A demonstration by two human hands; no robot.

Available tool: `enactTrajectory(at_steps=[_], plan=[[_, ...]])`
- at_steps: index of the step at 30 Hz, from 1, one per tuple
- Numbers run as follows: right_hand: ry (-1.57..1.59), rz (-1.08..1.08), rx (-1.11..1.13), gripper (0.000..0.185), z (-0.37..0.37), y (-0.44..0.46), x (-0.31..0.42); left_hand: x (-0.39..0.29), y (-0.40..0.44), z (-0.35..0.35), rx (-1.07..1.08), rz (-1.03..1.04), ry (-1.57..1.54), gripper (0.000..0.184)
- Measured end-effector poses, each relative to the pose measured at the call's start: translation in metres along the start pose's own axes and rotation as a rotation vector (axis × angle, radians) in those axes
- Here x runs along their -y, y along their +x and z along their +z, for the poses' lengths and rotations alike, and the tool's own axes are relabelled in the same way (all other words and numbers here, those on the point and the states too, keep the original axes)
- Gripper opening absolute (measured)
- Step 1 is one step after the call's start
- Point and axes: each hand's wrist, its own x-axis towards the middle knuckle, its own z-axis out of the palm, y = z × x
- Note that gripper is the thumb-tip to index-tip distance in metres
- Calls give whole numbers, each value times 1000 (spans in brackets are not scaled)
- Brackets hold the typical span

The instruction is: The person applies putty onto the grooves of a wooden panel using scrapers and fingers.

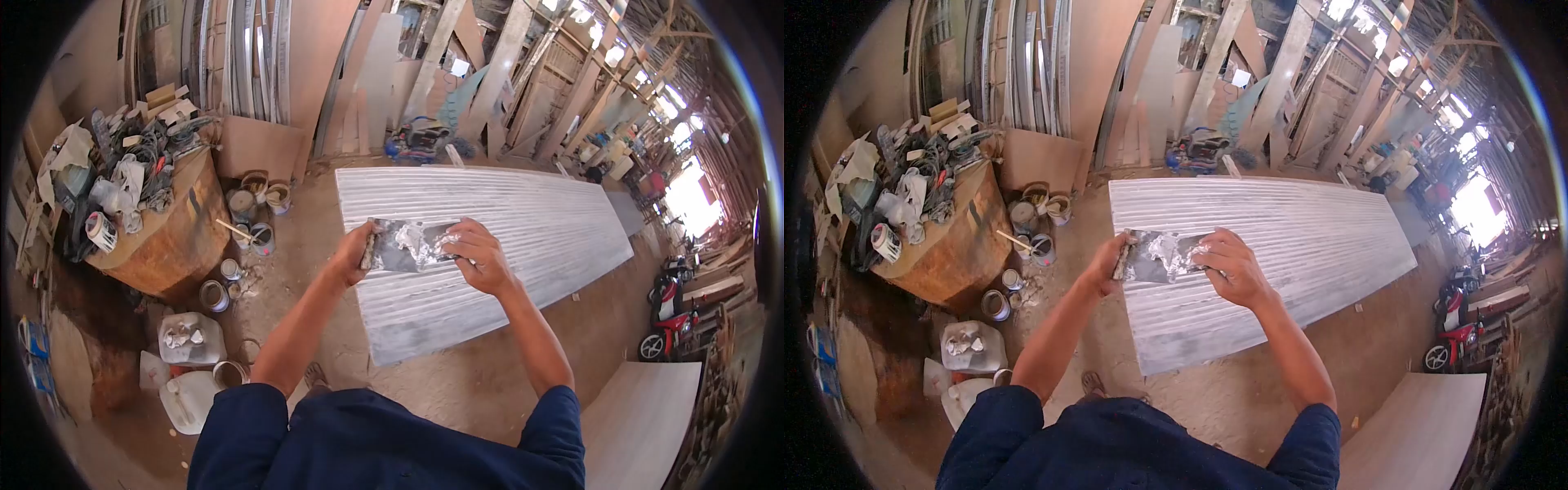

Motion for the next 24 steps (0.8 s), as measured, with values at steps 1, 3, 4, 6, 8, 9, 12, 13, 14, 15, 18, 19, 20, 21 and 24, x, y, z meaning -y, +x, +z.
enactTrajectory(at_steps=[1, 3, 4, 6, 8, 9, 12, 13, 14, 15, 18, 19, 20, 21, 24], plan=[[7, -1, 2, 28, -2, -8, -7, 7, 4, 1, -7, 0, -2, 23], [62, 34, -80, 29, 1, -27, -28, 23, 18, -3, 32, 14, -56, 22], [115, 122, -209, 26, 8, -40, -35, 26, 20, -2, 26, 17, -54, 22], [415, 414, -355, 25, 24, -73, -57, 32, 25, 0, 29, 33, -33, 21], [1099, 725, -681, 32, 55, -111, -85, 52, 41, -23, 24, 55, -27, 21], [1101, 727, -687, 32, 60, -119, -80, 60, 44, -34, 26, 76, -20, 22], [1761, 967, -982, 41, 88, -136, -55, 71, 9, -27, -92, 108, -85, 26], [1771, 1001, -990, 41, 104, -149, -55, 79, 10, -46, -116, 86, -82, 26], [1820, 953, -993, 39, 128, -168, -59, 87, 11, -74, -118, 82, -105, 27], [1869, 895, -991, 37, 153, -187, -64, 93, 5, -100, -118, 89, -129, 29], [2030, 921, -1116, 34, 180, -205, -62, 88, -31, -146, -285, 160, -120, 29], [2151, 982, -1222, 30, 178, -199, -58, 82, -44, -160, -297, 158, -116, 29], [2159, 991, -1219, 30, 175, -194, -57, 78, -59, -173, -320, 225, -125, 29], [2087, 1019, -1163, 32, 172, -191, -58, 76, -76, -186, -346, 291, -136, 29], [1890, 1018, -985, 36, 154, -162, -52, 72, -130, -212, -466, 413, -139, 30]])
